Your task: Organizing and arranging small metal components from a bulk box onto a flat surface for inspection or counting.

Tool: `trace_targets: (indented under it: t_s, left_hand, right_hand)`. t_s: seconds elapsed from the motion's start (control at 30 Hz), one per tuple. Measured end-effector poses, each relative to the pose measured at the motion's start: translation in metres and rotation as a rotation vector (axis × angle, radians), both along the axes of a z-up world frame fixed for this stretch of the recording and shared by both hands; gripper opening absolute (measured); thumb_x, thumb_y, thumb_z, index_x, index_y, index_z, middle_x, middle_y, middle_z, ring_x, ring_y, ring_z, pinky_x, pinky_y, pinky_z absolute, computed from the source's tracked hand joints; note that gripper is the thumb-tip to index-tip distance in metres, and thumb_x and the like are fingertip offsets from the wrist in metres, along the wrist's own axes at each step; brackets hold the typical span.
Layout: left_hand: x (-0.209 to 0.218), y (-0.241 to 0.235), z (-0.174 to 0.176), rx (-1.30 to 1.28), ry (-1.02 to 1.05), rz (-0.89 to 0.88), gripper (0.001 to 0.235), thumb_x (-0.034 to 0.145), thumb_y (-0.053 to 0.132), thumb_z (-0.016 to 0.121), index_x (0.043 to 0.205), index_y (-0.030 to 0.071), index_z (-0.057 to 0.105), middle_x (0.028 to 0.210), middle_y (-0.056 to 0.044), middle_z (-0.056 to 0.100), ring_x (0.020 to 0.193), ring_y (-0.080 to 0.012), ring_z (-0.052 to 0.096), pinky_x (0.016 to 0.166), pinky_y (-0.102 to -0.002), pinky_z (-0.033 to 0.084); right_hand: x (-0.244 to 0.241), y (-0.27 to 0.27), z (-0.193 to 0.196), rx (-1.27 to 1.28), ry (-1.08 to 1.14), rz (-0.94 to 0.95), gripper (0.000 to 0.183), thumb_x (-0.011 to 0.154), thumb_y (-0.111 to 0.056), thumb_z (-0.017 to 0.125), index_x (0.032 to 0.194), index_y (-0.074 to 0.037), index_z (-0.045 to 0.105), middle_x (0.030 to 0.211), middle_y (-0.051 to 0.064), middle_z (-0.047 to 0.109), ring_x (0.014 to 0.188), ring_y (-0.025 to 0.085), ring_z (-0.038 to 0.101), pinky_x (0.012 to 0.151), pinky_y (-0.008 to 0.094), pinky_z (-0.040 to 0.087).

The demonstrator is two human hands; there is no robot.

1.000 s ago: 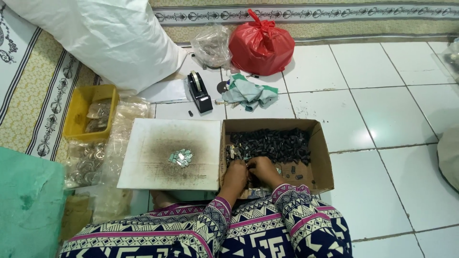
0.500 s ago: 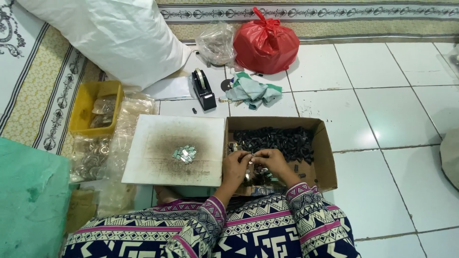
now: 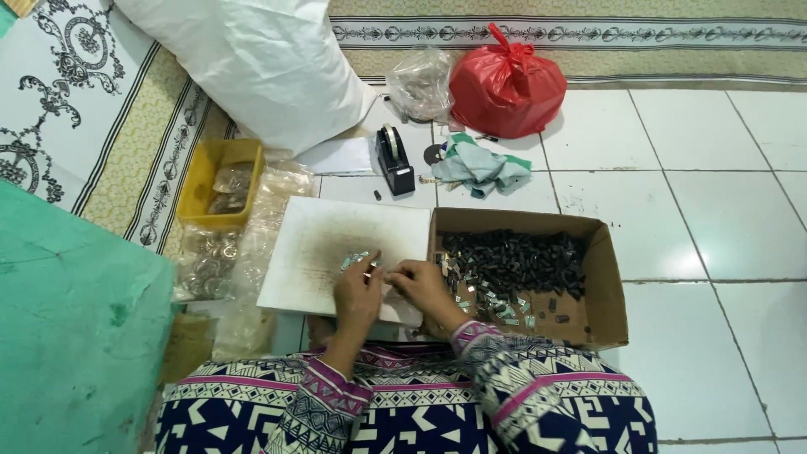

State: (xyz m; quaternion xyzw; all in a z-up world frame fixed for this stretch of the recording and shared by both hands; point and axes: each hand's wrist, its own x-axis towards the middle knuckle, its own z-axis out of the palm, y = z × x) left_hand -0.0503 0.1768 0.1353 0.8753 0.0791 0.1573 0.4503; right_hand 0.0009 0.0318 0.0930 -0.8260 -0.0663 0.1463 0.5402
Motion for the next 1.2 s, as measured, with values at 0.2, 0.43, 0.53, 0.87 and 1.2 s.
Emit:
trace_targets:
  t_s: [0.2, 0.43, 0.53, 0.87, 1.2]
  left_hand:
    - [0.012, 0.027, -0.032, 0.366, -0.043, 0.210, 0.047, 0.086, 0.021, 0.077, 0.131, 0.013, 0.068, 0.116, -0.014, 0.062, 0.108, -0.0358, 0.062, 0.092, -0.047, 0.052]
    - [0.018, -0.001, -0.041, 0.304, -0.268, 0.056, 0.048, 0.078, 0.015, 0.078, 0.126, 0.017, 0.070, 0.113, -0.013, 0.061, 0.099, -0.0366, 0.064, 0.087, -0.048, 0.053]
    - [0.019, -0.029, -0.049, 0.268, -0.131, -0.059, 0.034, 0.087, 0.018, 0.073, 0.121, 0.020, 0.071, 0.112, -0.008, 0.064, 0.101, -0.0278, 0.067, 0.088, -0.040, 0.056]
    - [0.030, -0.133, -0.102, 0.662, 0.008, -0.666, 0.015, 0.083, 0.003, 0.069, 0.095, 0.006, 0.075, 0.092, -0.013, 0.069, 0.087, -0.0280, 0.069, 0.071, -0.037, 0.060]
    - [0.026, -0.140, -0.113, 0.938, -0.067, -0.556, 0.012, 0.071, 0.001, 0.077, 0.082, 0.002, 0.074, 0.086, -0.016, 0.067, 0.082, -0.0272, 0.066, 0.056, -0.032, 0.058]
  right_hand:
    - [-0.001, 0.030, 0.036, -0.282, -0.176, 0.114, 0.021, 0.094, -0.028, 0.072, 0.105, -0.013, 0.080, 0.089, 0.010, 0.077, 0.086, 0.027, 0.076, 0.075, 0.036, 0.061]
    - [0.023, -0.041, 0.017, -0.190, -0.266, -0.035, 0.020, 0.088, -0.015, 0.078, 0.108, -0.016, 0.082, 0.099, 0.009, 0.079, 0.097, 0.033, 0.074, 0.088, 0.041, 0.059]
    - [0.021, -0.082, 0.028, -0.183, -0.166, -0.161, 0.023, 0.085, -0.012, 0.081, 0.108, -0.014, 0.082, 0.100, 0.012, 0.080, 0.098, 0.034, 0.075, 0.089, 0.044, 0.059]
    - [0.005, -0.140, -0.062, -0.713, 0.000, 0.178, 0.018, 0.082, -0.019, 0.076, 0.099, -0.014, 0.080, 0.098, 0.010, 0.080, 0.102, 0.035, 0.073, 0.091, 0.047, 0.059]
    - [0.009, -0.135, -0.054, -0.648, -0.152, 0.306, 0.021, 0.081, -0.024, 0.072, 0.097, -0.010, 0.076, 0.096, 0.013, 0.074, 0.098, 0.036, 0.072, 0.085, 0.044, 0.060]
